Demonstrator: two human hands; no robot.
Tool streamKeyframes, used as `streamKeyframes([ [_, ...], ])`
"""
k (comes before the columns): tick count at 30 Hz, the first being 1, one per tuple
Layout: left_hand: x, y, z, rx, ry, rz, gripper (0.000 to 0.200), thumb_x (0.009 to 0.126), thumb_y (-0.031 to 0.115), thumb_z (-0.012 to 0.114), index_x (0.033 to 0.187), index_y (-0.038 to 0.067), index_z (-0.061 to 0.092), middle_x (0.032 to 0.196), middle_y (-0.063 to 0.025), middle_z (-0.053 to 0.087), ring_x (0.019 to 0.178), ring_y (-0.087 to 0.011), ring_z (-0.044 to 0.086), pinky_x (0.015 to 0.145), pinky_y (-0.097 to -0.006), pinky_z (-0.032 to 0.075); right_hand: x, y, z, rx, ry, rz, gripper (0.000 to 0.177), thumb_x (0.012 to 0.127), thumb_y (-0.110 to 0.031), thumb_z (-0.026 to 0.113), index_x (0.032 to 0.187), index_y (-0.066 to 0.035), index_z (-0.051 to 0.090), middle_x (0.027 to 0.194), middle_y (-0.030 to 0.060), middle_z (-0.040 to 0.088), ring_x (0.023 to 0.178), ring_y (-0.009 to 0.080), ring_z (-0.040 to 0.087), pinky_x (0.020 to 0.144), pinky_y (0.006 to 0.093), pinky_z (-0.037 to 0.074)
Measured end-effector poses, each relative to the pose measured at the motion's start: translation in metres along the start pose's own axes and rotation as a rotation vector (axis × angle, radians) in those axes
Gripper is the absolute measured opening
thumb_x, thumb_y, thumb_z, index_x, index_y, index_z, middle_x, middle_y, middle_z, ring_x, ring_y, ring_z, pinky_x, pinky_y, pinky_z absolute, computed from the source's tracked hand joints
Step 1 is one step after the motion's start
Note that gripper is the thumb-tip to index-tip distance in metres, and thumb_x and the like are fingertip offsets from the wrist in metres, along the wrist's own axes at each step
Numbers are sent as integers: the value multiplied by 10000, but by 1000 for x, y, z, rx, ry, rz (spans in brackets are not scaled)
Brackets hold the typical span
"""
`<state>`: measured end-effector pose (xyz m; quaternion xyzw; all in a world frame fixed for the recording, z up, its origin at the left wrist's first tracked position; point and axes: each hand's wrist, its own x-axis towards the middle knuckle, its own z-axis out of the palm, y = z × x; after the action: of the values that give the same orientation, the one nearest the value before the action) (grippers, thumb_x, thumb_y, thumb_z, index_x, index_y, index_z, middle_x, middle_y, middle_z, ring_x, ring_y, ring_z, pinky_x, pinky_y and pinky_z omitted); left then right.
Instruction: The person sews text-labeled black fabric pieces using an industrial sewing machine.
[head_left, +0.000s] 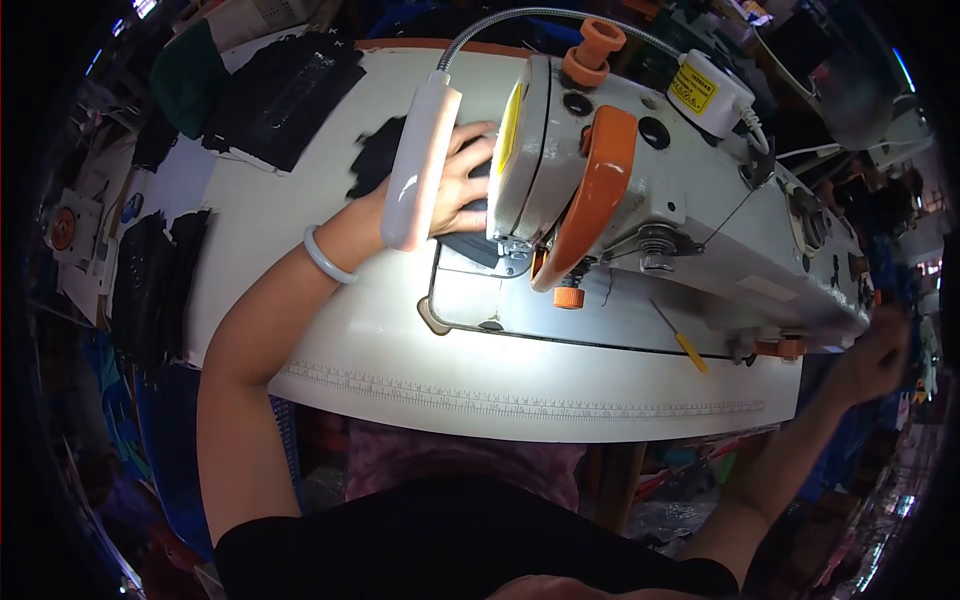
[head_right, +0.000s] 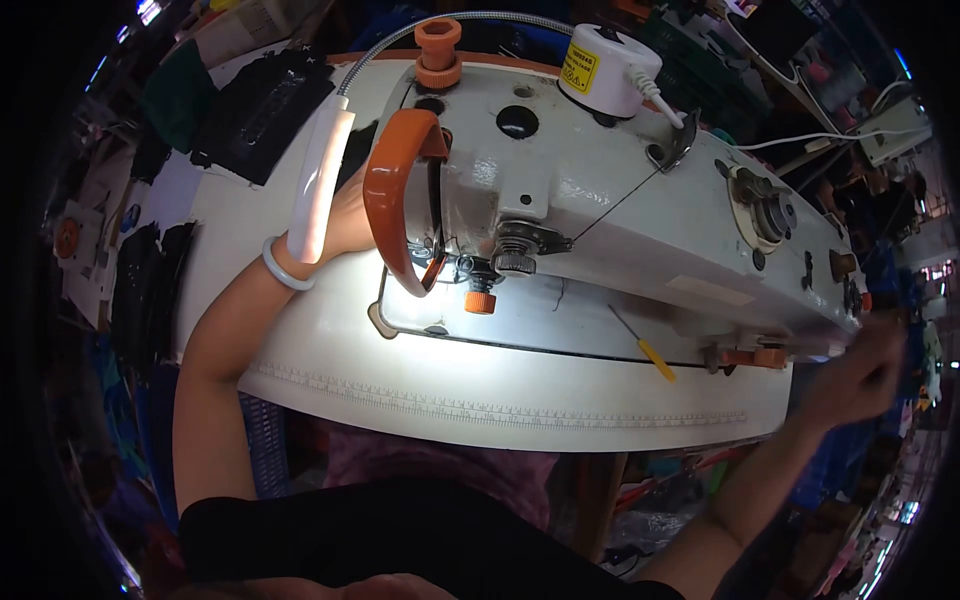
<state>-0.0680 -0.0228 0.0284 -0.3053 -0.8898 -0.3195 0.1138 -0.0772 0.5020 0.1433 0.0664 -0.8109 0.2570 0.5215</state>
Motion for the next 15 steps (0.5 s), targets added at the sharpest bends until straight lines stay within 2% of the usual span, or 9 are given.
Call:
streamKeyframes([
  [1,0,-2,8,280,122,84,376,818,253,763,1156,103,701,1191,-122,630,1164,-309,579,1025,-427,480,42,26,5,-149,89,70,378,1071,-312,480,979,-35,721,888,75,722,765,224,661,724,367,518],
  [3,-1,-1,18,563,247,170,381,820,265,765,1162,108,703,1199,-128,630,1174,-310,582,1029,-424,482,105,107,-3,-555,-86,-276,314,1031,-286,590,1161,-41,737,957,177,744,869,357,694,793,406,544],
  [6,-7,6,30,387,148,-123,379,825,253,769,1164,96,707,1215,-148,627,1178,-319,593,1024,-421,496,149,273,-11,-876,-745,86,415,1017,-411,581,1238,-86,715,1018,233,719,917,404,685,843,441,530],
  [8,-8,8,34,321,146,-165,359,845,226,748,1175,91,704,1233,-154,626,1170,-313,602,1019,-414,505,109,290,-24,-747,-665,-161,497,1007,-473,572,1276,-73,691,1066,235,714,950,388,686,862,438,525],
  [10,-9,8,37,259,186,-132,324,884,176,707,1195,84,697,1261,-160,623,1151,-297,616,1010,-401,518,62,305,-26,-279,-320,258,602,995,-528,569,1337,-38,645,1155,226,701,1016,343,677,902,430,512],
  [11,-6,1,37,276,195,-145,324,884,176,707,1195,84,697,1261,-160,623,1151,-297,616,1010,-401,518,34,311,-20,93,-47,897,624,994,-519,577,1360,-16,623,1197,215,693,1049,314,667,921,425,504],
  [13,0,-26,34,-44,-55,-65,484,919,198,654,1368,42,563,1389,-199,557,1333,-352,515,1147,-501,375,-46,345,-36,93,-164,394,649,1007,-506,578,1335,54,607,1241,182,677,1080,253,630,949,392,496],
  [14,0,-35,42,27,64,-20,401,939,140,623,1329,50,602,1403,-169,560,1281,-301,553,1083,-419,445,-72,393,-52,-45,-259,514,637,1024,-509,546,1309,56,616,1269,194,677,1112,252,633,999,373,475],
  [15,7,-53,63,-140,193,-6,374,942,121,620,1311,56,621,1417,-156,556,1283,-278,554,1068,-391,467,-81,338,-54,-217,-204,600,595,1048,-468,518,1308,58,618,1277,192,674,1106,242,638,996,358,474],
])
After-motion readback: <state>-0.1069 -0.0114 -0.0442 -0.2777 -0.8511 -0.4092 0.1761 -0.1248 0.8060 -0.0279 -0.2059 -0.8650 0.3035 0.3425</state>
